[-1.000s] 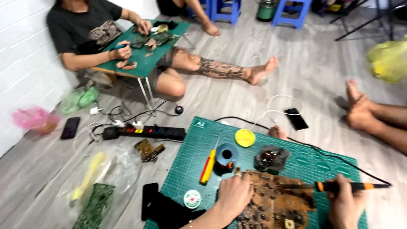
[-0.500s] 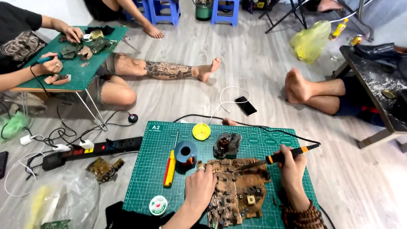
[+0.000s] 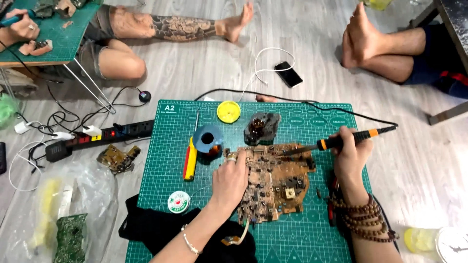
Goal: Soldering electronic components onto a motherboard using a soldering iron and solder wire while sitting on the floor.
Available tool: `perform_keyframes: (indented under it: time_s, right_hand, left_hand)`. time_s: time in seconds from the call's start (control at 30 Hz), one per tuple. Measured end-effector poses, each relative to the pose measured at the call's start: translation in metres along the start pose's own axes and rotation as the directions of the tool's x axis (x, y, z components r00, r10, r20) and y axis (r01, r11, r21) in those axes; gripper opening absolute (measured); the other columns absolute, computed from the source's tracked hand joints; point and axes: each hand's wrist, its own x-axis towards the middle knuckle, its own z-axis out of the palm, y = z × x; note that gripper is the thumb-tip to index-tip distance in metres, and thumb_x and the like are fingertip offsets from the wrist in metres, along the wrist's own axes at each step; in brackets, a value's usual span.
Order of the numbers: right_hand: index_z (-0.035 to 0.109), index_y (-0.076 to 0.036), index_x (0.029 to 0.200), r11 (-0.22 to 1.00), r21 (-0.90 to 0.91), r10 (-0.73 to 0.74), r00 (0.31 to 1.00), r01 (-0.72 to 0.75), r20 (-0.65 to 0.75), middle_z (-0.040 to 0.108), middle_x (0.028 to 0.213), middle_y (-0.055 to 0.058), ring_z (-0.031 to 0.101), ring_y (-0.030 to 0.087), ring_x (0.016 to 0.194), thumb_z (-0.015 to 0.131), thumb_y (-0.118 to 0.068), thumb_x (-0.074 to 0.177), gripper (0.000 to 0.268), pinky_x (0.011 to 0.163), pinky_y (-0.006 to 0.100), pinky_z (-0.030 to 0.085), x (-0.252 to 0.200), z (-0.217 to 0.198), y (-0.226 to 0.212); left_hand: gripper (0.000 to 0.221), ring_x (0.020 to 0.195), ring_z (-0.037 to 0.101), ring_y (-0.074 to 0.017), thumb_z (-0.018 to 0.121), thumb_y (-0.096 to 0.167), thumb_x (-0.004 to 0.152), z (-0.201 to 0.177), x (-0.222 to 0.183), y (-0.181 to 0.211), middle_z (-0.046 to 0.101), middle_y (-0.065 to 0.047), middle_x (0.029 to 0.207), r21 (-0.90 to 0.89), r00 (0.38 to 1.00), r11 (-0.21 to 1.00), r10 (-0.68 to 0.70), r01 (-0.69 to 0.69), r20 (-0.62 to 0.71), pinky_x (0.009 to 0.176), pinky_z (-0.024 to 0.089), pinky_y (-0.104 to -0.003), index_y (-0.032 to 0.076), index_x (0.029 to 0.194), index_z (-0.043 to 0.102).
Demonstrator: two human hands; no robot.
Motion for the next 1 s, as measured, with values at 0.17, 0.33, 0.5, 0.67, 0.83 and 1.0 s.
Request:
perform_keyframes:
  time_s: [0.17, 0.33, 0.5, 0.67, 0.83, 1.0]
  right_hand:
    - [0.056, -0.002, 0.081, 1.0, 0.016, -0.014, 1.0, 0.014, 0.001, 0.06, 0.069, 0.016, 0.045, 0.013, 0.044, 0.067, -0.011, 0.102, 0.025, 0.04, 0.023, 0.038, 0.0, -0.007, 0.004]
    - [0.059, -0.004, 0.083, 0.999, -0.007, -0.035, 0.999, 0.035, 0.012, 0.063, 0.07, 0.014, 0.046, 0.01, 0.043, 0.065, -0.012, 0.103, 0.022, 0.041, 0.021, 0.039, 0.001, -0.006, 0.003]
    - [0.059, -0.004, 0.083, 0.999, -0.03, -0.045, 0.998, 0.046, 0.043, 0.063, 0.071, 0.014, 0.048, 0.01, 0.044, 0.064, -0.011, 0.104, 0.023, 0.042, 0.021, 0.04, -0.003, -0.006, 0.006]
    - [0.06, -0.005, 0.081, 0.998, -0.021, -0.064, 0.995, 0.065, 0.074, 0.065, 0.071, 0.013, 0.05, 0.01, 0.044, 0.063, -0.012, 0.103, 0.023, 0.04, 0.02, 0.04, -0.002, -0.004, 0.004]
    - [0.06, -0.005, 0.081, 0.995, -0.062, -0.074, 0.992, 0.081, 0.104, 0.065, 0.072, 0.013, 0.05, 0.01, 0.044, 0.062, -0.013, 0.103, 0.023, 0.039, 0.02, 0.039, -0.005, -0.003, 0.001]
    - [0.06, -0.005, 0.08, 0.996, -0.015, -0.085, 0.99, 0.087, 0.114, 0.065, 0.071, 0.013, 0.05, 0.01, 0.042, 0.063, -0.014, 0.102, 0.023, 0.039, 0.02, 0.04, 0.0, -0.009, 0.013]
  left_hand:
    - [0.027, 0.05, 0.058, -0.0177, 0.056, 0.016, 0.097, 0.01, 0.0, -0.007, 0.062, -0.012, 0.062, -0.035, 0.998, 0.998, -0.057, 0.057, -0.013, 0.047, 0.051, -0.029, 0.005, 0.121, 0.059]
    - [0.029, 0.049, 0.065, -0.0221, 0.062, 0.033, 0.093, 0.007, -0.002, -0.015, 0.063, -0.011, 0.06, 0.04, 0.998, 0.997, -0.06, 0.06, -0.001, 0.045, 0.051, -0.034, 0.009, 0.11, 0.064]
    - [0.03, 0.053, 0.068, -0.0294, 0.062, 0.032, 0.091, 0.008, -0.005, -0.016, 0.064, -0.016, 0.064, 0.036, 0.998, 0.998, -0.059, 0.058, 0.02, 0.049, 0.054, -0.04, 0.008, 0.107, 0.067]
    - [0.03, 0.056, 0.069, -0.0292, 0.061, 0.032, 0.092, 0.008, -0.001, -0.015, 0.066, -0.015, 0.066, 0.032, 0.996, 0.996, -0.082, 0.081, 0.031, 0.051, 0.054, -0.04, 0.008, 0.109, 0.068]
    - [0.027, 0.056, 0.069, -0.0332, 0.06, 0.028, 0.09, 0.009, -0.002, -0.011, 0.066, -0.017, 0.066, 0.035, 0.998, 0.997, -0.07, 0.07, 0.009, 0.052, 0.055, -0.043, 0.006, 0.105, 0.066]
    - [0.025, 0.057, 0.07, -0.032, 0.06, 0.025, 0.091, 0.004, -0.001, -0.008, 0.066, -0.017, 0.066, 0.043, 0.997, 0.996, -0.073, 0.073, 0.01, 0.054, 0.056, -0.042, 0.004, 0.104, 0.066]
